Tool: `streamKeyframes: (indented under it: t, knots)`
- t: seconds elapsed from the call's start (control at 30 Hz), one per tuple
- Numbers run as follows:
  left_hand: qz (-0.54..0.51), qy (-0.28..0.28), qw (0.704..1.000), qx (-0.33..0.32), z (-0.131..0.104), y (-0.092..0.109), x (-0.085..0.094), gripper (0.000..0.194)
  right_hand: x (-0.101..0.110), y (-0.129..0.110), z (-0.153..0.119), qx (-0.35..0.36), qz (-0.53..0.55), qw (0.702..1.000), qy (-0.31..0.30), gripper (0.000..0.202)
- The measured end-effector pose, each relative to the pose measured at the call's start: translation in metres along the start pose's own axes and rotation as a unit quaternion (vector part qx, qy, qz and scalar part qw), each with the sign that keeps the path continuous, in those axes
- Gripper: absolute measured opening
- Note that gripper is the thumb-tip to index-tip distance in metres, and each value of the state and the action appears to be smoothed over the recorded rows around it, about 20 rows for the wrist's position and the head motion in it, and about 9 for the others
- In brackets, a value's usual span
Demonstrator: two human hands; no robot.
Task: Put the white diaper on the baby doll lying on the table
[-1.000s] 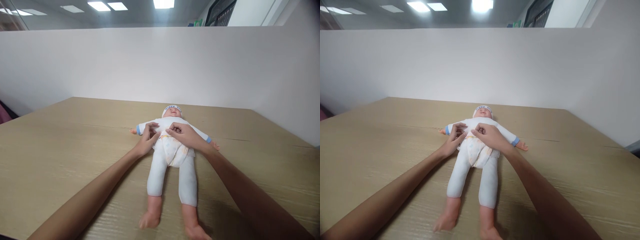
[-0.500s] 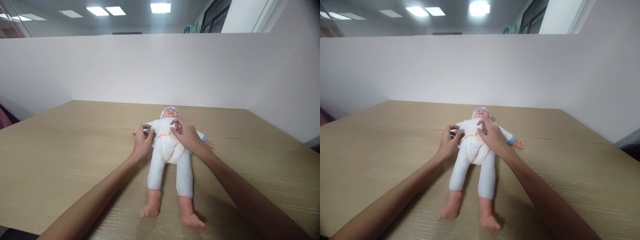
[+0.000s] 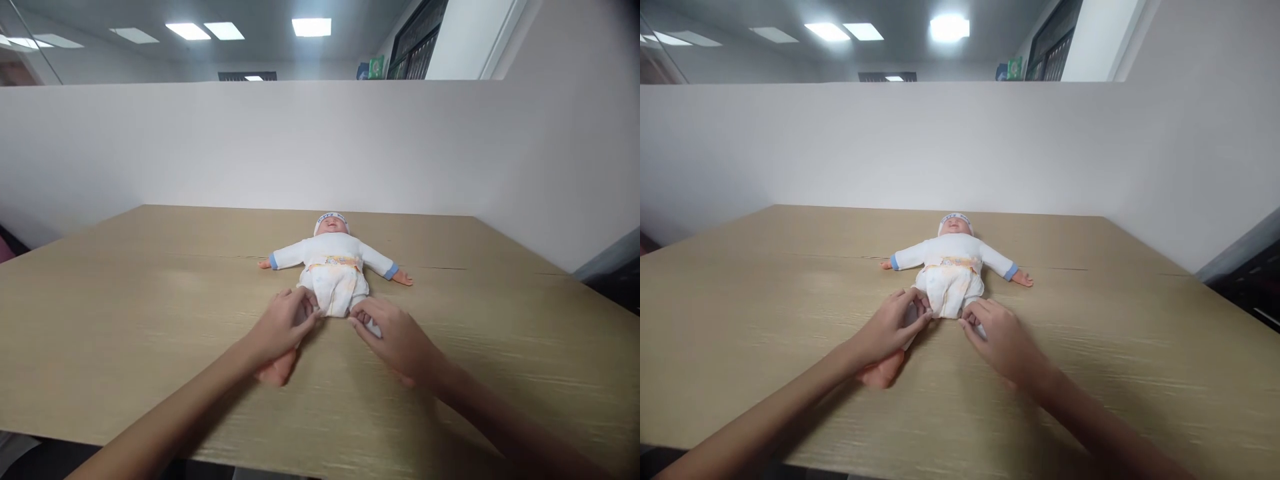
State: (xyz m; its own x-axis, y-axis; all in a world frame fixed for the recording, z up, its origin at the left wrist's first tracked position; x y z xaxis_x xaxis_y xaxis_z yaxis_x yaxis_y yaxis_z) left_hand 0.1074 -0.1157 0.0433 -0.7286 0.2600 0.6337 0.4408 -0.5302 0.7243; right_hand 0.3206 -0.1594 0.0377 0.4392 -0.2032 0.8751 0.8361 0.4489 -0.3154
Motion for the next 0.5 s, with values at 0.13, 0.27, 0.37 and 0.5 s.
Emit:
streamKeyframes:
  t: [0.13, 0.27, 0.37, 0.5]
  knots:
    - [-0.003, 0.035, 0.999, 0.038, 0.015, -0.007, -0.005, 0.033, -0.009, 0.002, 0.009, -0.036, -0.071, 0.996, 0.038, 0.013]
    - [-0.003, 0.030, 0.999, 0.033, 0.022, -0.008, -0.011, 0.035, -0.017, -0.004, 0.012, -0.026, -0.077, 0.995, 0.054, 0.023]
    - [-0.017, 0.038, 0.999, 0.016, 0.022, -0.007, -0.011, 0.031, -0.019, -0.006, 0.009, -0.009, -0.068, 0.995, 0.067, 0.014]
    - [-0.051, 0.065, 0.996, -0.020, 0.018, -0.003, -0.006, 0.021, -0.019, -0.007, 0.004, 0.003, -0.059, 0.996, 0.074, 0.008]
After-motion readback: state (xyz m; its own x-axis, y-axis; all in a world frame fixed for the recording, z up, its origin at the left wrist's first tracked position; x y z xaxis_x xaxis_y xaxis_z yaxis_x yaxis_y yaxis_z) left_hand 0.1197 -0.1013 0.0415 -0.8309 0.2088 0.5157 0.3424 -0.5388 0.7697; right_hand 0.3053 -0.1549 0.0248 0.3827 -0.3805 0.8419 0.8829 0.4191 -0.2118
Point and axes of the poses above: each hand's wrist, its own z-axis towards the middle knuckle, its own x-axis out of the back of the hand, y = z × x, the point moved 6 cm from there along z, towards the middle knuckle, and after that the axes turned 11 degrees about -z, right-handed, at the moved point
